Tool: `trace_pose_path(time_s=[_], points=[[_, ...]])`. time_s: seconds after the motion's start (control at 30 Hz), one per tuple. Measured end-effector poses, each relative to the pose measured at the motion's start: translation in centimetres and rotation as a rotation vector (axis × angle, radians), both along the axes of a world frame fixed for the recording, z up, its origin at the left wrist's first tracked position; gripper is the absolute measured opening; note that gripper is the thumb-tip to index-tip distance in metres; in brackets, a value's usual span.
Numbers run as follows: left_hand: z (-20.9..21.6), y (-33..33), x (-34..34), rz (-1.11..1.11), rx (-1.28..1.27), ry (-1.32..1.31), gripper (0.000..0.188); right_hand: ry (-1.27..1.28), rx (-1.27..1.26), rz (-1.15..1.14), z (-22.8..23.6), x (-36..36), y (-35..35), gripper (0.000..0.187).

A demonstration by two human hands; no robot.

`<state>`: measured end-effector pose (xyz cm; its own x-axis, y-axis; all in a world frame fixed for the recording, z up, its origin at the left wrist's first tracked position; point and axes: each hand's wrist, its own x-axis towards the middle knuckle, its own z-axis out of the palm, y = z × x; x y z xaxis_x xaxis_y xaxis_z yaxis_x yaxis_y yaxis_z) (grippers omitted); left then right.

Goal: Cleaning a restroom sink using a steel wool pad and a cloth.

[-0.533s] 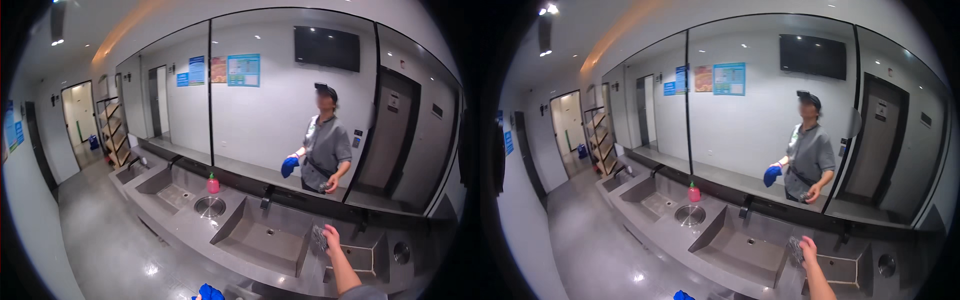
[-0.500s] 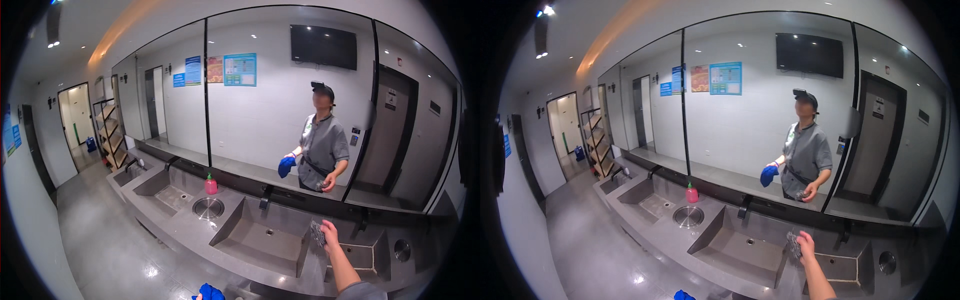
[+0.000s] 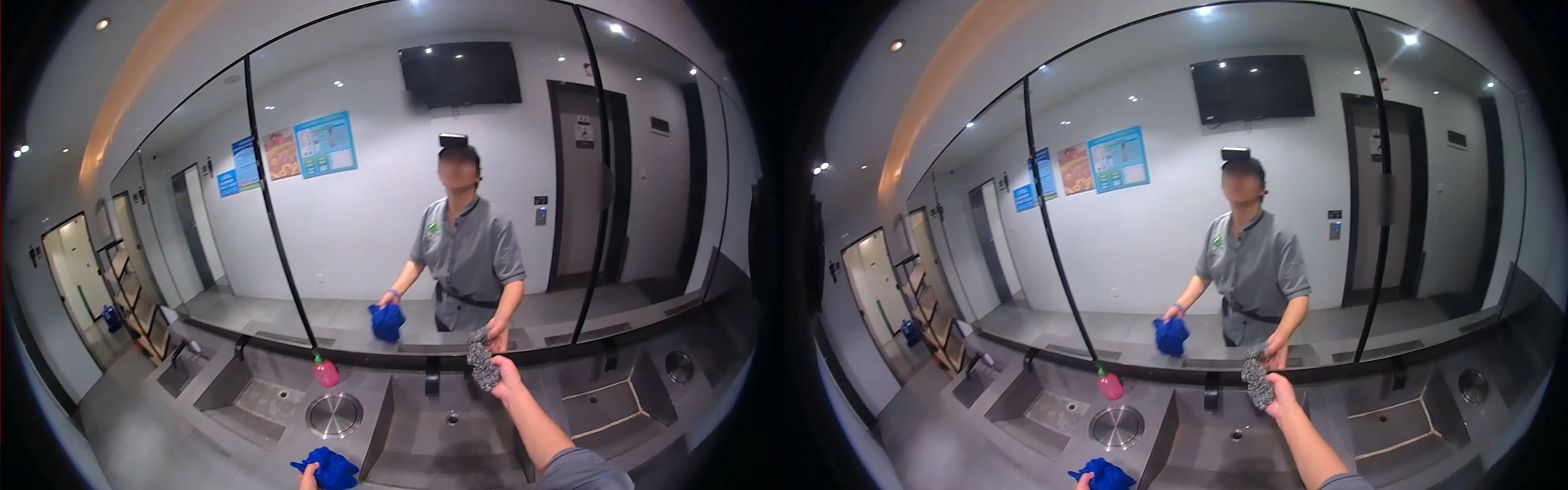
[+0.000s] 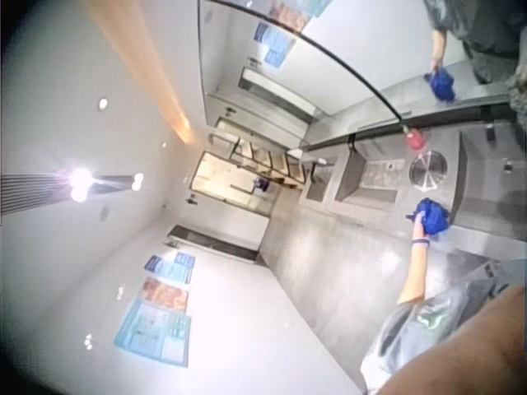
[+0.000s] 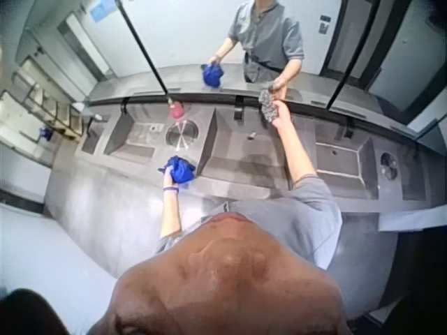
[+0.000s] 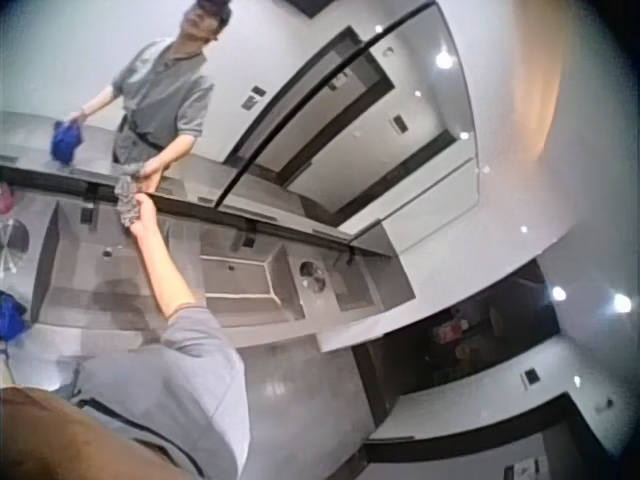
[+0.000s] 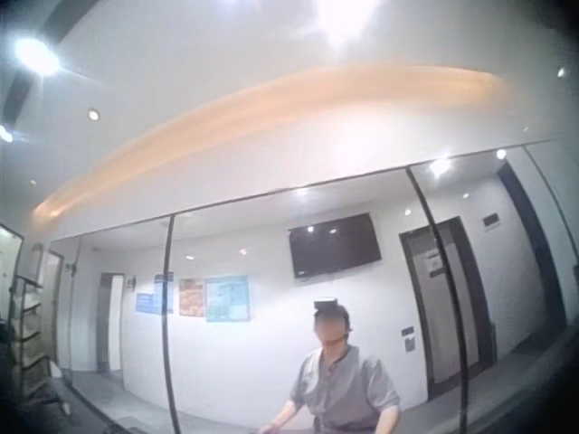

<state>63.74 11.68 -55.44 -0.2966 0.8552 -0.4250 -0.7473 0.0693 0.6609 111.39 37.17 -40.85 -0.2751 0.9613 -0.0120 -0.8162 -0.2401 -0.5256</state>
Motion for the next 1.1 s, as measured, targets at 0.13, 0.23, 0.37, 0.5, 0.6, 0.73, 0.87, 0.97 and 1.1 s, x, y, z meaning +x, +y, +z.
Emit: trace_pose_path(time_s=[0.13, 0.23, 0.37, 0.5, 0.6, 0.73, 0.87, 0.97, 1.1], points=[[-4.8, 5.1, -3.2, -0.060, -0.258, 0.814, 0.056, -0.005, -0.047, 0.002, -0.8, -1.8, 1.4, 0.037], [-7.3, 7.4, -5.3, -0.069, -0.444, 1.436, 0.066, 0.023, -0.025, -0.055, 0.0, -1.8, 1.3, 0.036], [-9.4, 9.9, -6.8, -0.003, -0.657, 1.558, 0.078, 0.007, -0.029, -0.069, 0.5, -2.0, 1.2, 0.037], [-3.7, 7.5, -5.7, -0.064, -0.635, 1.575, 0.082, 0.000, -0.030, -0.152, 1.4, -2.7, 1.5, 0.037], [-3.7, 5.6, -6.3, 0.101, -0.475, 1.541, 0.093, 0.016, 0.013, -0.153, 1.3, -3.3, 1.7, 0.039], [0.8, 2.7, -6.3, 0.185, -0.081, 1.572, 0.073, 0.058, -0.062, -0.212, 1.0, -3.1, 0.9, 0.031], [8.9, 1.5, -5.0, 0.251, 0.199, 1.601, 0.063, 0.047, 0.016, -0.179, 1.4, -4.3, -1.9, 0.029], [13.3, 0.2, -4.0, 0.271, 0.351, 1.593, 0.057, 0.037, 0.053, -0.125, 0.5, -5.3, -7.1, 0.039], [19.8, -0.5, -1.5, 0.260, 0.610, 1.615, 0.053, 0.027, 0.148, -0.203, 2.5, -7.6, -15.4, 0.036]])
